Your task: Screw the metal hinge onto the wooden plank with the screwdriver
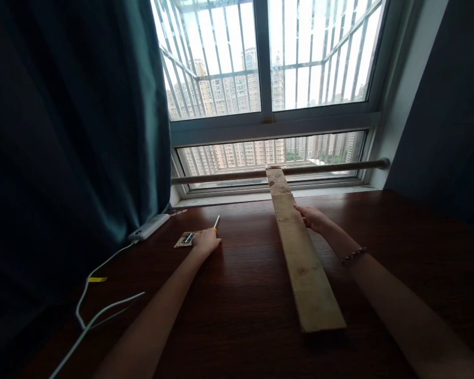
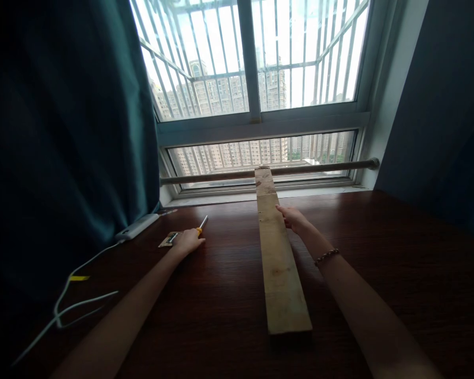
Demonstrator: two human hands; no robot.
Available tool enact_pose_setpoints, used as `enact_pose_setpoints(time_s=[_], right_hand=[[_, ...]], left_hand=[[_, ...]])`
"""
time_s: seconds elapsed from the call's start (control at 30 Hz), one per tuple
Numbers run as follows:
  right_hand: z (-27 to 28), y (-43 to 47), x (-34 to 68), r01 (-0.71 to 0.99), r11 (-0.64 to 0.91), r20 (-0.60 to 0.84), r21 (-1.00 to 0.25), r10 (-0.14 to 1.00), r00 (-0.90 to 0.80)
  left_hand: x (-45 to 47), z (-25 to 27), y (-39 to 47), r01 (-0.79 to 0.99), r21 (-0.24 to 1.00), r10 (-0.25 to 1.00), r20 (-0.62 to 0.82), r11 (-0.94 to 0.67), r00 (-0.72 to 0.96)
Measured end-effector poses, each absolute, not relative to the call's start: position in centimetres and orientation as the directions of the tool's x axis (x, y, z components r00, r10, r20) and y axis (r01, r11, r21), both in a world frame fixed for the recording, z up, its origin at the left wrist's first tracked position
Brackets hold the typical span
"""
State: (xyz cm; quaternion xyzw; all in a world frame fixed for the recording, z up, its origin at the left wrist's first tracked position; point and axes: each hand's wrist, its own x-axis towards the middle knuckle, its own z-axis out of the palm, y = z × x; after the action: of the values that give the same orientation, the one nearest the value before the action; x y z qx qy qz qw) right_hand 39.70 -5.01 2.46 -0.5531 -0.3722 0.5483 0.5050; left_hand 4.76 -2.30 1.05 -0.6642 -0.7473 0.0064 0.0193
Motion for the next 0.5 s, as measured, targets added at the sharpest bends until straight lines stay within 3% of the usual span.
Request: enact_pose_setpoints(time_s=[0.13, 0.23, 0.3, 0.37, 0.43, 0.5], right_hand=[[2.3, -5.0, 39.6, -0.164, -0.212, -0.228, -0.963, 0.97, 0.085], [2.3, -5.1, 39.7, -0.193, -0.206, -0.217, -0.959, 0.975, 0.038], [2.3, -5.1, 39.8, -0.203, -0.204, -0.214, -0.958, 0.976, 0.029], [2.2, -5.1, 40.0, -0.201, -0.209, -0.221, -0.957, 0.974, 0.04], [2.1, -5.1, 40.1, -0.195, -0.215, -0.229, -0.957, 0.972, 0.052], [2.0, -5.0, 40.1, -0.192, -0.215, -0.228, -0.958, 0.973, 0.048]], left_hand=[[5.5, 1.5, -3.1, 0.988, -0.041, 0.979, 0.15, 0.146, -0.139], [7.2, 2.3, -4.3, 0.999, 0.044, 0.929, 0.37, -0.009, -0.008], [9.0, 2.7, -5.3, 0.951, 0.206, 0.887, 0.447, -0.229, 0.117], [11.1, 2.8, -6.4, 0.802, 0.468, 0.891, 0.424, -0.371, 0.165], [13.6, 2.5, -7.3, 0.564, 0.763, 0.948, 0.281, -0.315, 0.149], [16.0, 2.0, -8.0, 0.217, 0.973, 0.992, 0.05, -0.076, 0.12]])
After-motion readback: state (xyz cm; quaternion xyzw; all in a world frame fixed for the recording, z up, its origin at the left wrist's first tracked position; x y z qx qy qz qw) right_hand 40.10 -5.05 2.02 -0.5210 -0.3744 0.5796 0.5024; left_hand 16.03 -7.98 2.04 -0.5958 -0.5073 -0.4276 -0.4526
